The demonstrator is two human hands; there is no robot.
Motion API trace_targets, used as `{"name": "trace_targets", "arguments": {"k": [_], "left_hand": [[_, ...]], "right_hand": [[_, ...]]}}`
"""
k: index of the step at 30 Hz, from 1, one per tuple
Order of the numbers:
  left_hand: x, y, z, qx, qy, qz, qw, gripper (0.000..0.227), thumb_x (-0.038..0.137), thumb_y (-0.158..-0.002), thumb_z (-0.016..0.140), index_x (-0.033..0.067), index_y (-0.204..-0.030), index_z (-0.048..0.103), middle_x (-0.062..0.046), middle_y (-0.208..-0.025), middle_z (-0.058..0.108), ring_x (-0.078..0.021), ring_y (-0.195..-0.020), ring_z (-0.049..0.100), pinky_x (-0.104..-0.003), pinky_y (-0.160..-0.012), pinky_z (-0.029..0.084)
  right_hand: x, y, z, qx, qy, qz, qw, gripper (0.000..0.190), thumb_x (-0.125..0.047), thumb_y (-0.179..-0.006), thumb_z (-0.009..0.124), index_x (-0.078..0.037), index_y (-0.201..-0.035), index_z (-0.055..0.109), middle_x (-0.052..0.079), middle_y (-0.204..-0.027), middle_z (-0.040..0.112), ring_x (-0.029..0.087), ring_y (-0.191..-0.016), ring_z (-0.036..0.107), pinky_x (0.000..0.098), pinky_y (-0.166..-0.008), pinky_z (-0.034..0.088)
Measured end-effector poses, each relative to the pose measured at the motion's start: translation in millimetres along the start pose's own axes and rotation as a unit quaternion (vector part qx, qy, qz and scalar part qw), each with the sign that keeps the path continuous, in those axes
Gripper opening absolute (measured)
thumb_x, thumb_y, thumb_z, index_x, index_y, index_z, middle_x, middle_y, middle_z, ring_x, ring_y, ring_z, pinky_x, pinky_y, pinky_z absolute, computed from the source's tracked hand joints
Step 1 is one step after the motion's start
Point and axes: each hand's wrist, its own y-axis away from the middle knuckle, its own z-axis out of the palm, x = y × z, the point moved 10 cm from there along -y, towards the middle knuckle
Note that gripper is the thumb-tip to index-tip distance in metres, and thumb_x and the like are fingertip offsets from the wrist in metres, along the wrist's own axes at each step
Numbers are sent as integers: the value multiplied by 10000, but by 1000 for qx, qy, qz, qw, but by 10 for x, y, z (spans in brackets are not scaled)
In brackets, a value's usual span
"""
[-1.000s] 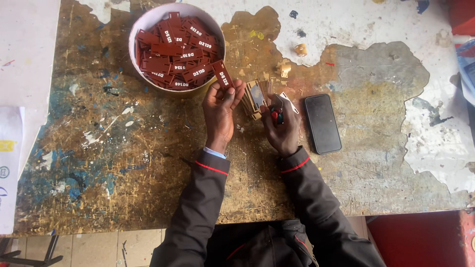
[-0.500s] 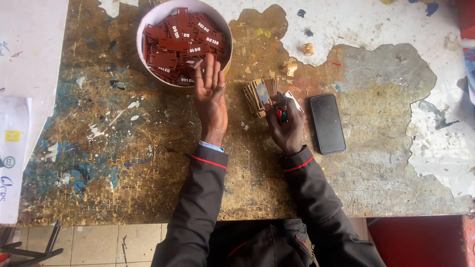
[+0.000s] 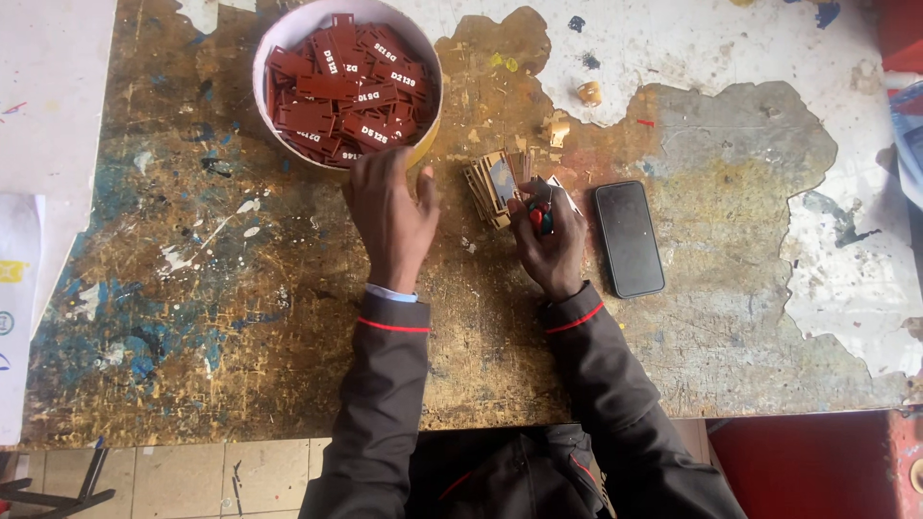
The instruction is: The person assembles small rectangular components on a workbench. They pick up pieces from a container, align them, and press them together to form a larger unit. The person handles the parts one at a time, occasionally adjusting their grip and orientation.
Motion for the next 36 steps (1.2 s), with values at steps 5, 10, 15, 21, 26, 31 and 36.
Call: {"name": "trace_targets", "arguments": {"k": [5,10,15,21,26,31,36], "left_hand": [[-330,0,48,-27,-71,-20,997,187,311,-990,900,244,-1139,810,40,-970,778,-220,-1036,706,-485,-993,456],[-330,174,-321,-68,-83,-33,994,171,290,-933,951,284,-998,792,78,-872,769,-201,-948,707,-464,-944,450],[25,176,-614,-148,-5,-15,989,220,311,-1009,902,122,-1005,790,-57,-772,770,-279,-794,770,-482,-853,546],[1129,-91,-320,-77,309,158,935,188,15,-1025,827,3,-1169,705,-137,-900,692,-313,-824,715,-464,-842,602],[897,100,530,-195,238,119,944,743,102,-1054,840,-102,-1643,436,-382,-1547,584,-538,-1510,545,-626,-1324,371],[725,139,732,-147,277,128,941,843,50,-946,927,-5,-1659,480,-295,-1490,610,-535,-1454,587,-640,-1258,447],[793,101,556,-85,275,122,950,695,124,-1090,831,100,-1680,464,-191,-1470,579,-478,-1498,538,-632,-1315,411]], "right_hand": [[-18,-17,11,-1,-5,4,1000,243,-143,-1074,837,-97,-1295,746,128,-790,780,380,-715,744,436,-717,546],[-82,-38,9,-10,-2,12,1000,249,-148,-1079,828,-92,-1302,732,152,-804,777,424,-713,736,463,-702,545],[136,42,101,-30,4,71,997,410,-183,-1068,847,-65,-1384,613,205,-767,668,401,-652,680,463,-654,514],[412,66,152,-16,-64,123,990,329,-191,-1094,798,-110,-1374,645,78,-770,678,253,-673,729,382,-679,557],[407,-8,-15,1,-20,165,986,327,-210,-1060,798,-138,-1363,698,133,-742,663,284,-688,676,418,-675,502],[325,-47,25,-17,-19,167,986,322,-242,-1056,829,-142,-1344,721,169,-756,687,310,-696,698,433,-672,508],[401,24,112,-25,-72,172,982,302,-213,-1095,809,-126,-1365,705,111,-828,775,230,-703,743,352,-692,570]]}}
